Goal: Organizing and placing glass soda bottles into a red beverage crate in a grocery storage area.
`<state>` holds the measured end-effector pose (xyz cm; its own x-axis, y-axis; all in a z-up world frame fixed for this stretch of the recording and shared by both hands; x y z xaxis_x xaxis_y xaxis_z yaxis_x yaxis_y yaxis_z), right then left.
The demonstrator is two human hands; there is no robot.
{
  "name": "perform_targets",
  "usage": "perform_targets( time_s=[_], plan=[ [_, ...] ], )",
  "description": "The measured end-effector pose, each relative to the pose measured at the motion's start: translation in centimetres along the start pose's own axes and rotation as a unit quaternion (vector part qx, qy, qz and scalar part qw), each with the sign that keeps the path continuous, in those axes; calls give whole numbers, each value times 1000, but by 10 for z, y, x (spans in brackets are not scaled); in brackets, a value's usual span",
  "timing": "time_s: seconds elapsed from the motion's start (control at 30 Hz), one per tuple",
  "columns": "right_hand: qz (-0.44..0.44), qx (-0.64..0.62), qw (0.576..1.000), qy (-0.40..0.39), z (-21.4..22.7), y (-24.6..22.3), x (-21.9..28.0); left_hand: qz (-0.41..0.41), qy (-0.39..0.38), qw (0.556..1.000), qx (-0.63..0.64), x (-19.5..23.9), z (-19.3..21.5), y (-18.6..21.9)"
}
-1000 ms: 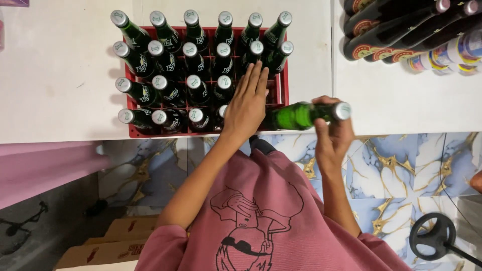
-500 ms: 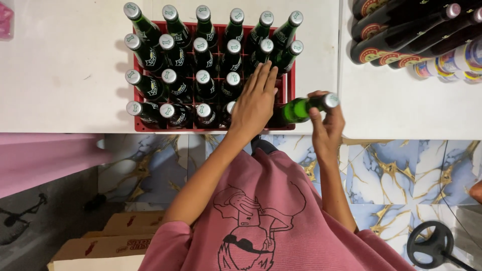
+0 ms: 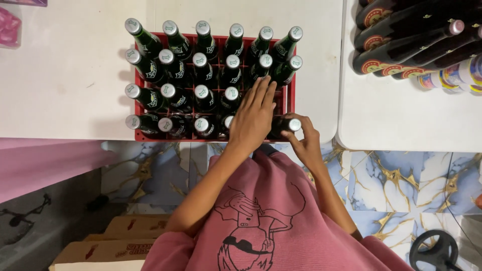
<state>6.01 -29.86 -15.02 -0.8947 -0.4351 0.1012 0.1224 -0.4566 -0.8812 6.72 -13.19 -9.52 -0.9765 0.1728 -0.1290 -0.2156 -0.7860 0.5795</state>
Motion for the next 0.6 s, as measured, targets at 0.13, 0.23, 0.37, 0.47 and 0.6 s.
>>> perform_targets(
  time_s=[0.13,0.23,0.37,0.47,0.6],
  plan=[
    [25,14,998,-58,7,-18,-13,5,5,1000,5,2,6,1],
    [57,62,990,-115,13,-24,-22,-2,18,1000,17,2,13,7],
    [53,80,941,-326,14,-34,-34,-6,27,998,49,-7,33,17],
    [34,89,906,-412,43,-56,-58,-5,25,996,86,-28,52,20],
    [140,-6,899,-415,103,-97,-119,-6,31,994,101,-69,84,8]
  ],
)
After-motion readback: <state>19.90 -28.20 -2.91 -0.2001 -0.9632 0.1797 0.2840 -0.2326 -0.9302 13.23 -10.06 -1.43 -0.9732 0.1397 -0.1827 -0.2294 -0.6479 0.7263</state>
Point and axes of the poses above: each hand's wrist, its own x-axis away from the middle knuckle, its own z-axis out of the back of the hand, y = z × x, the point moved 9 cm from there along -x, towards the middle knuckle, and after that the axes turned 11 degrees about -y, right-handed, at the moved point
